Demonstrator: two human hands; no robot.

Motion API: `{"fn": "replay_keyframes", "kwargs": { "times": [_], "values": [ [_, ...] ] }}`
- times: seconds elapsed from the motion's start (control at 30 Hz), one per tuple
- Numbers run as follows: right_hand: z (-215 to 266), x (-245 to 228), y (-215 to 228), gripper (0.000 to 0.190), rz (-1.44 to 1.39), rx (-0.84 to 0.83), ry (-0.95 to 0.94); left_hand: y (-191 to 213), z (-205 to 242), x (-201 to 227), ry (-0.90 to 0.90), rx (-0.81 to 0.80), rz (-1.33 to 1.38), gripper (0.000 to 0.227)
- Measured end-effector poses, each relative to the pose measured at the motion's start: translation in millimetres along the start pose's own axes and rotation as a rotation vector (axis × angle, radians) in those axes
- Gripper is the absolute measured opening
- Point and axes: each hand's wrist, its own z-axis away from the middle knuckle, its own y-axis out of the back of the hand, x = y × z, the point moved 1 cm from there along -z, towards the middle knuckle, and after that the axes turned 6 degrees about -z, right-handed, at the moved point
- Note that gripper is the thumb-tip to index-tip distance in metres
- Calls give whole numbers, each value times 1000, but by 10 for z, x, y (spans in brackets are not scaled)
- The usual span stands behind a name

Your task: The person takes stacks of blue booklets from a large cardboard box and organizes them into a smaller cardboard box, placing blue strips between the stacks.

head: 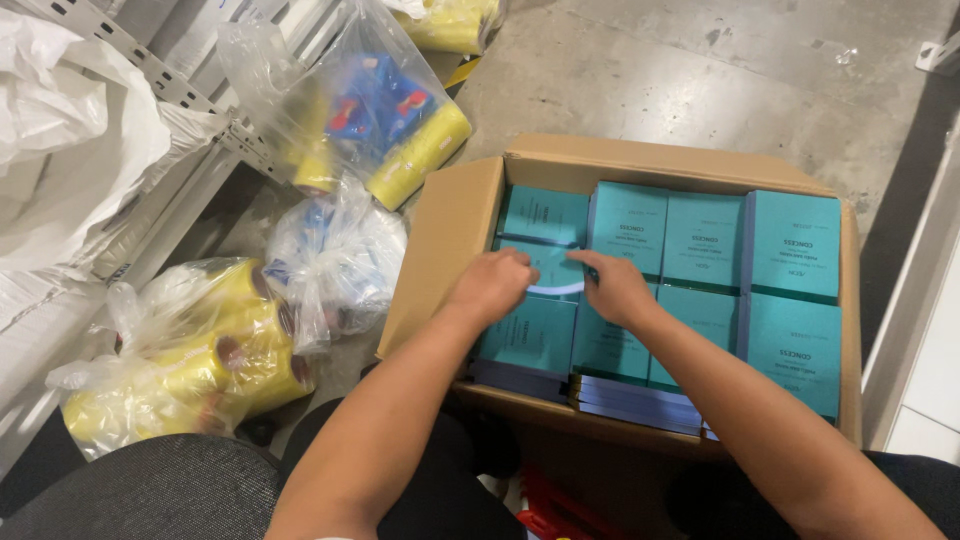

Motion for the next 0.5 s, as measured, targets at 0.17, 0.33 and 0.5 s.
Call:
{"fn": "replay_keyframes", "kwargs": {
  "times": [0.17,0.33,0.5],
  "values": [
    [74,-15,-91,49,331,5,176,-297,43,101,-70,69,-90,11],
    [146,-164,-105,54,635,-149,128,-458,35,86,-36,30,-128,10],
    [236,-312,-148,44,879,-42,327,-557,-3,74,-33,7,-158,10]
  ]
}}
